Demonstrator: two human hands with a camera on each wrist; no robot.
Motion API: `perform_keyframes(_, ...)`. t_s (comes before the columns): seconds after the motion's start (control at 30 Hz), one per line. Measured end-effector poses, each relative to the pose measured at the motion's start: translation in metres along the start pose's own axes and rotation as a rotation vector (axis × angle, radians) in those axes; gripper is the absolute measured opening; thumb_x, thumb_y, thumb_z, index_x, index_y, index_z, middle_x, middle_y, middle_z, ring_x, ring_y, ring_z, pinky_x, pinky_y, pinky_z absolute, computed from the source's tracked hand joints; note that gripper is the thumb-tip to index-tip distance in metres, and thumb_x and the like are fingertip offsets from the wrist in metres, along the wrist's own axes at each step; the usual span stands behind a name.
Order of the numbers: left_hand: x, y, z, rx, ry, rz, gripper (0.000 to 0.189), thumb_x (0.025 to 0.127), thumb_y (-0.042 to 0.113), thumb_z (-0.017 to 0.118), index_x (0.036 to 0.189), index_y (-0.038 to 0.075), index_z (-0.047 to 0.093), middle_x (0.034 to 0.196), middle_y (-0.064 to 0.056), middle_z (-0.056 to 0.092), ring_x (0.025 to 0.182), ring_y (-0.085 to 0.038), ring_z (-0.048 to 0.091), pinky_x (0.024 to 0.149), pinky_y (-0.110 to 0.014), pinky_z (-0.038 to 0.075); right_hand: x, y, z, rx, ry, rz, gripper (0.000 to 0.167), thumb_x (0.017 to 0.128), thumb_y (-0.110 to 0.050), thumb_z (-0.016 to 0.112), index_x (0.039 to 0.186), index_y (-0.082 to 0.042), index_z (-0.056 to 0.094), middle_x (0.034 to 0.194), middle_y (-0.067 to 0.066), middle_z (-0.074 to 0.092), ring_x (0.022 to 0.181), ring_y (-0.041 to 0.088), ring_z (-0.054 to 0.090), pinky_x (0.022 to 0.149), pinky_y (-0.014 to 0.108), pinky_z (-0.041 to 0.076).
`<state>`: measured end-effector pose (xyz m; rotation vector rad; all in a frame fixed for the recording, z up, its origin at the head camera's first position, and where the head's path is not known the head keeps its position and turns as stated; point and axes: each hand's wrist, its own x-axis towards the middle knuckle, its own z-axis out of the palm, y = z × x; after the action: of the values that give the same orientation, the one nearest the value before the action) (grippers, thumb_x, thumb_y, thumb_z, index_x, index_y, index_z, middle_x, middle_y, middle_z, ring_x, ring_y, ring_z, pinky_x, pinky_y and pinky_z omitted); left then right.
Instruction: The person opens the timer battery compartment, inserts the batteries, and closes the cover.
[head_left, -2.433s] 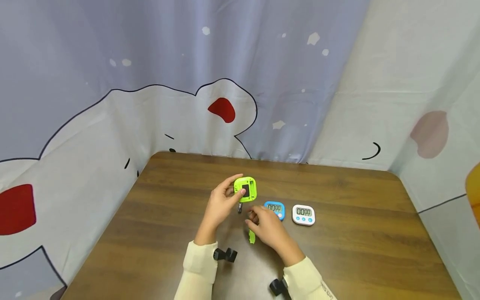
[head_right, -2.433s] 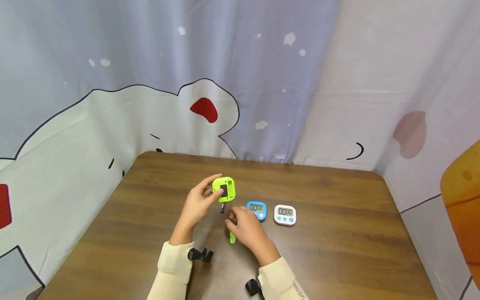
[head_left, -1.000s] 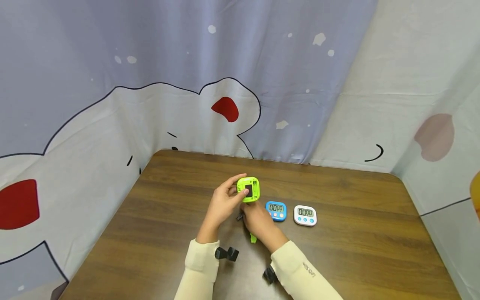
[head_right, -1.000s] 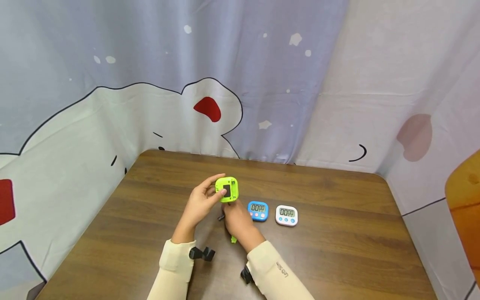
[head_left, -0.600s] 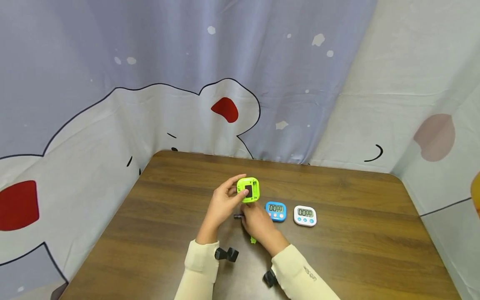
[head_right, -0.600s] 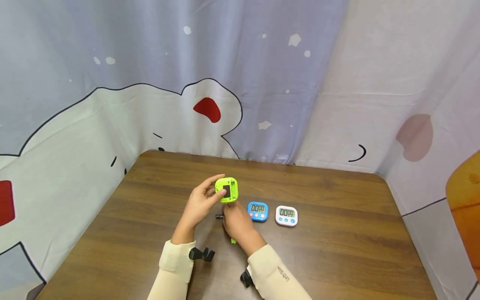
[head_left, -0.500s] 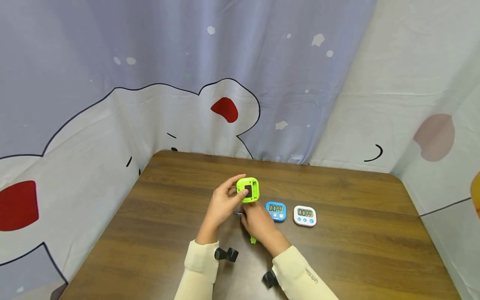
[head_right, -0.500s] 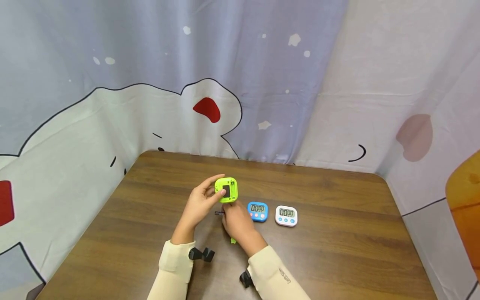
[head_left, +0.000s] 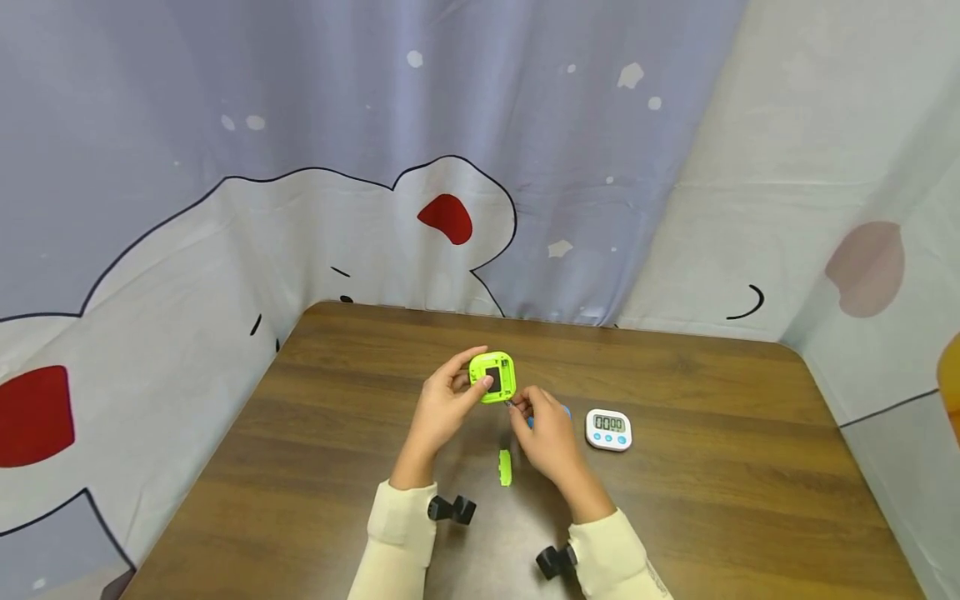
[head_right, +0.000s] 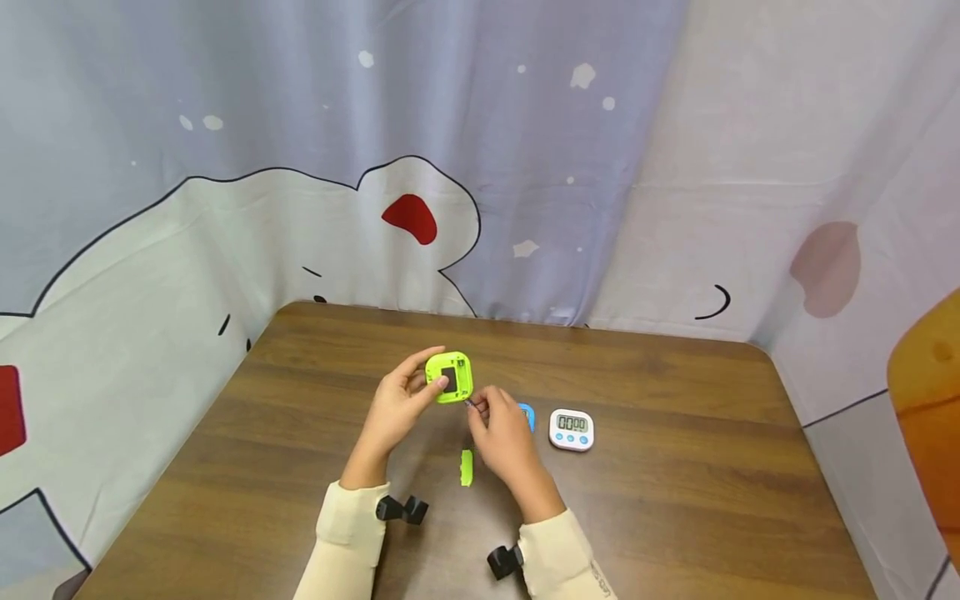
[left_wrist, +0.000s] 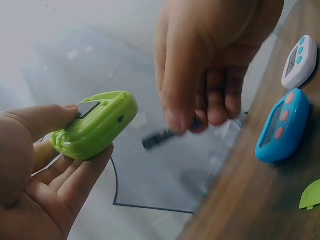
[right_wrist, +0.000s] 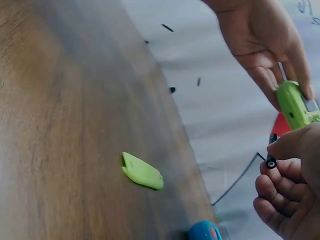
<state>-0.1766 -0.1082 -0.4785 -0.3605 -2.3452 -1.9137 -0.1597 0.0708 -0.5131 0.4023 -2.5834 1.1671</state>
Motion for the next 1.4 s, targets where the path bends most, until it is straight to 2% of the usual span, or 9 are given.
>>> perform_keyframes(0.2,-0.001,0.003,0.0,-0.026,0.015,0.013,0.049,0.092,0.022,0.069,0.139,0.018,0.054,0.109,-0.012,0.069,0.099,-0.019,0.068,0.072,-0.027,0.056,-0.005,0.006,-0.014,0.131,0.086,0.048,0.008,0.092,-0.013,0.068,0.098,-0.01,0.064,0.086,-0.004,0.062,0.079,0.01,0.059,0.073,0.032,0.052)
perform_keyframes(0.33,-0.002,0.003,0.0,-0.029,0.027,0.042,0.047,0.092,0.025,0.07,0.136,0.022,0.056,0.108,-0.013,0.069,0.099,-0.021,0.068,0.072,-0.03,0.057,-0.008,0.006,-0.024,0.209,0.149,0.065,0.008,0.093,-0.012,0.067,0.1,-0.009,0.065,0.087,-0.001,0.063,0.081,0.012,0.06,0.077,0.035,0.052)
perform_keyframes(0.5,-0.004,0.001,0.005,-0.037,0.026,0.022,0.046,0.091,0.026,0.071,0.134,0.024,0.057,0.108,-0.014,0.069,0.099,-0.019,0.068,0.072,-0.029,0.057,-0.012,-0.008,-0.038,0.289,0.22,0.061,0.009,0.092,-0.007,0.067,0.1,-0.004,0.065,0.088,0.004,0.065,0.082,0.014,0.061,0.078,0.03,0.051)
perform_keyframes(0.63,-0.008,0.017,0.011,-0.032,0.024,0.008,0.043,0.091,0.016,0.07,0.132,0.018,0.057,0.106,-0.017,0.069,0.098,-0.022,0.068,0.071,-0.029,0.057,-0.014,-0.02,-0.049,0.399,0.267,0.066,0.01,0.088,0.002,0.069,0.098,0.003,0.066,0.086,0.011,0.067,0.08,0.017,0.061,0.077,0.025,0.05)
perform_keyframes(0.7,-0.01,0.03,0.014,-0.026,0.015,0.01,0.042,0.091,0.011,0.069,0.132,0.013,0.056,0.105,-0.017,0.069,0.099,-0.024,0.068,0.071,-0.028,0.057,-0.013,-0.018,-0.051,0.423,0.254,0.079,0.01,0.087,0.002,0.07,0.096,0.001,0.067,0.084,0.009,0.067,0.079,0.016,0.061,0.076,0.024,0.049)
perform_keyframes(0.8,-0.012,0.043,0.016,-0.026,-0.015,0.032,0.042,0.092,0.007,0.068,0.131,0.008,0.055,0.107,-0.019,0.069,0.1,-0.026,0.068,0.072,-0.029,0.057,-0.012,-0.012,-0.051,0.391,0.198,0.11,0.01,0.087,-0.005,0.073,0.095,-0.007,0.069,0.083,0.002,0.068,0.078,0.013,0.061,0.075,0.027,0.05)
perform_keyframes(0.97,-0.013,0.048,0.018,-0.031,-0.024,0.059,0.041,0.091,0.005,0.068,0.13,0.005,0.055,0.109,-0.021,0.067,0.1,-0.027,0.068,0.073,-0.029,0.057,-0.012,-0.017,-0.053,0.315,0.16,0.093,0.009,0.087,-0.012,0.075,0.093,-0.012,0.069,0.082,-0.003,0.066,0.076,0.012,0.063,0.072,0.037,0.053)
perform_keyframes(1.13,-0.012,0.046,0.021,-0.054,-0.036,0.068,0.041,0.091,0.004,0.068,0.13,0.005,0.054,0.107,-0.023,0.067,0.098,-0.029,0.068,0.073,-0.029,0.058,-0.013,-0.018,-0.049,0.228,0.218,0.052,0.009,0.086,-0.014,0.076,0.091,-0.012,0.068,0.081,-0.004,0.065,0.073,0.011,0.062,0.068,0.041,0.054)
perform_keyframes(1.4,-0.013,0.05,0.025,-0.05,-0.06,0.082,0.04,0.092,0.006,0.067,0.13,0.001,0.054,0.111,-0.02,0.067,0.1,-0.028,0.068,0.074,-0.029,0.057,-0.013,-0.016,-0.042,0.097,0.328,-0.08,0.013,0.088,-0.015,0.075,0.09,-0.006,0.065,0.077,-0.001,0.064,0.067,0.011,0.061,0.059,0.031,0.053)
